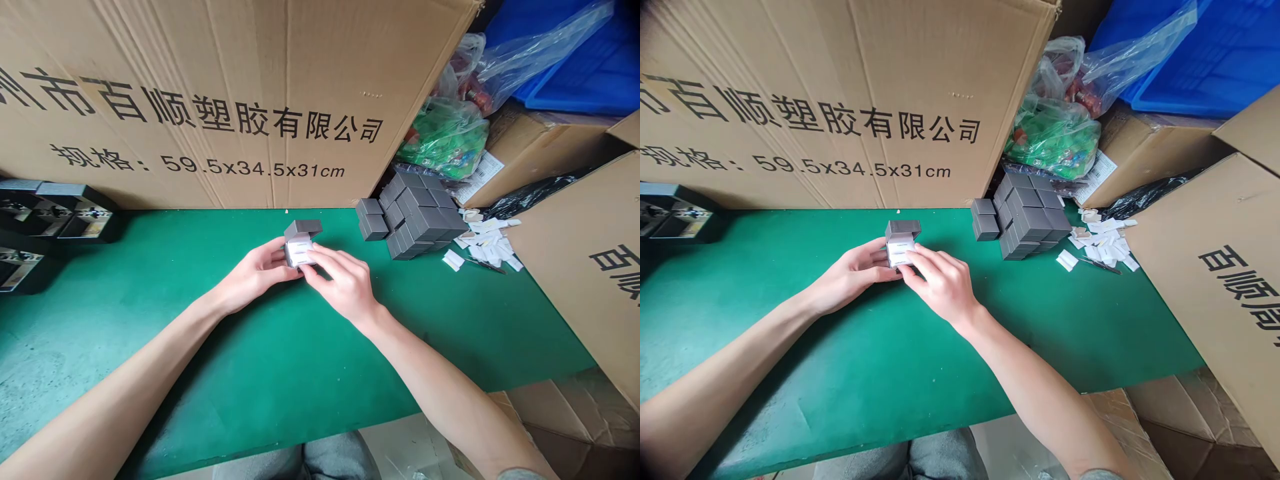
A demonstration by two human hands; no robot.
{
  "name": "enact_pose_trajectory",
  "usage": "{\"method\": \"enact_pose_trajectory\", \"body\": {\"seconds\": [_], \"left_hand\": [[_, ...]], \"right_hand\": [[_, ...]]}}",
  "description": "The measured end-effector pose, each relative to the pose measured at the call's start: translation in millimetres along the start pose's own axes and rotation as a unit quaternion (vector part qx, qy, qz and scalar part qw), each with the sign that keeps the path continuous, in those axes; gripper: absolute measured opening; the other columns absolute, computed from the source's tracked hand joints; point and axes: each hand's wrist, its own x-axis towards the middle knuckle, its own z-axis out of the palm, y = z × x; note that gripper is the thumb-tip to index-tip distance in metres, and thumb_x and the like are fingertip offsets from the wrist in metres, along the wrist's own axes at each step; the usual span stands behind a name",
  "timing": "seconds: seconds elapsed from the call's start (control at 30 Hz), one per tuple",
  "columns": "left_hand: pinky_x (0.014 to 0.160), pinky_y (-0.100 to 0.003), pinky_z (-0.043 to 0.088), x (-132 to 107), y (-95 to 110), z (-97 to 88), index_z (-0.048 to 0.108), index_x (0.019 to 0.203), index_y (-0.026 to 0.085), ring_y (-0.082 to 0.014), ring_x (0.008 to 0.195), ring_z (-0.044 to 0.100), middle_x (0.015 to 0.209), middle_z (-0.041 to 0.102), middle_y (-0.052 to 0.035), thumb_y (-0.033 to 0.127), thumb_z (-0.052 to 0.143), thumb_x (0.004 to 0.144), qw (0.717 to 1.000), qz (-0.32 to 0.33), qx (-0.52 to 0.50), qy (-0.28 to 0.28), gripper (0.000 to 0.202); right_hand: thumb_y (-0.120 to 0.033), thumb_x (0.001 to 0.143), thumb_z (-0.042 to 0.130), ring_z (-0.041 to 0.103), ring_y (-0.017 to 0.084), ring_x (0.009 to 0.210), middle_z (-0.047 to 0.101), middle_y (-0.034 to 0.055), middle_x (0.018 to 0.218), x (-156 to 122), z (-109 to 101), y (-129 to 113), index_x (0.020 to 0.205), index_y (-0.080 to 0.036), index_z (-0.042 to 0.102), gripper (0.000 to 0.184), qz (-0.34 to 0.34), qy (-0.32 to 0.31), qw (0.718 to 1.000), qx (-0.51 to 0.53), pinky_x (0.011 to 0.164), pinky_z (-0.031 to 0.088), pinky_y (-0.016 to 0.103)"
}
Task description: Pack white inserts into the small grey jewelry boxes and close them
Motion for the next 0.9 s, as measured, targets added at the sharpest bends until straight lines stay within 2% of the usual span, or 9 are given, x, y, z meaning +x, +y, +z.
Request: {"method": "enact_pose_trajectory", "body": {"seconds": [0.13, 0.33, 0.5, 0.6, 0.77, 0.9], "left_hand": [[0.109, -0.044, 0.051, 0.2, 2.7, 2.8, 0.062, 0.137, 0.022, -0.0295, 0.122, 0.066, 0.139, 0.068, -0.011, 0.031, 0.084, 0.079, 0.999, 0.014, 0.04, 0.013, 0.062], [0.107, -0.046, 0.051, -0.7, 6.5, 6.7, 0.062, 0.138, 0.022, -0.0321, 0.123, 0.065, 0.137, 0.069, -0.0111, 0.032, 0.079, 0.082, 0.998, 0.01, 0.054, 0.022, 0.059], [0.105, -0.044, 0.053, -1.3, 4.7, 5.3, 0.062, 0.14, 0.025, -0.0326, 0.125, 0.063, 0.137, 0.07, -0.0088, 0.022, 0.072, 0.083, 1.0, 0.004, 0.0, 0.011, 0.057], [0.105, -0.044, 0.054, -1.0, 3.3, 3.1, 0.066, 0.136, 0.026, -0.0326, 0.126, 0.063, 0.136, 0.07, -0.0067, 0.017, 0.068, 0.08, 0.999, -0.006, -0.042, 0.005, 0.057], [0.104, -0.041, 0.055, -1.2, 3.0, 3.0, 0.068, 0.13, 0.028, -0.0291, 0.126, 0.064, 0.137, 0.07, -0.006, 0.031, 0.07, 0.089, 0.999, -0.014, -0.049, 0.019, 0.041], [0.102, -0.038, 0.057, -0.9, 4.1, 5.2, 0.069, 0.129, 0.026, -0.0273, 0.122, 0.066, 0.134, 0.071, -0.0072, 0.035, 0.073, 0.09, 0.998, -0.018, -0.059, 0.027, 0.04]], "right_hand": [[-0.028, 0.096, 0.067, 0.079, 0.021, 0.096, 0.079, 0.0064, 0.112, -1.2, 0.8, -0.1, 0.101, -0.024, 0.08, 0.014, 0.013, -0.001, 1.0, 0.015, 0.089, 0.065, 0.031], [-0.03, 0.095, 0.068, 0.078, 0.023, 0.098, 0.079, 0.0047, 0.113, -2.6, 1.9, 0.1, 0.102, -0.028, 0.08, 0.014, 0.04, -0.01, 0.998, 0.051, 0.091, 0.065, 0.036], [-0.028, 0.095, 0.067, 0.075, 0.022, 0.1, 0.078, 0.0061, 0.114, -3.6, 3.5, 0.9, 0.104, -0.028, 0.079, 0.015, 0.034, -0.007, 0.998, 0.055, 0.091, 0.064, 0.035], [-0.025, 0.096, 0.065, 0.074, 0.02, 0.099, 0.076, 0.0093, 0.112, -3.1, 3.7, 0.5, 0.105, -0.024, 0.078, 0.017, 0.02, 0.002, 0.997, 0.075, 0.087, 0.065, 0.03], [-0.026, 0.098, 0.063, 0.073, 0.019, 0.102, 0.073, 0.0099, 0.112, -0.4, 1.7, -1.3, 0.108, -0.023, 0.076, 0.017, 0.046, -0.013, 0.991, 0.123, 0.091, 0.063, 0.031], [-0.027, 0.097, 0.066, 0.071, 0.019, 0.103, 0.072, 0.0086, 0.117, 0.1, 0.2, -2.1, 0.118, -0.025, 0.072, 0.022, 0.082, -0.028, 0.982, 0.168, 0.091, 0.063, 0.031]]}}
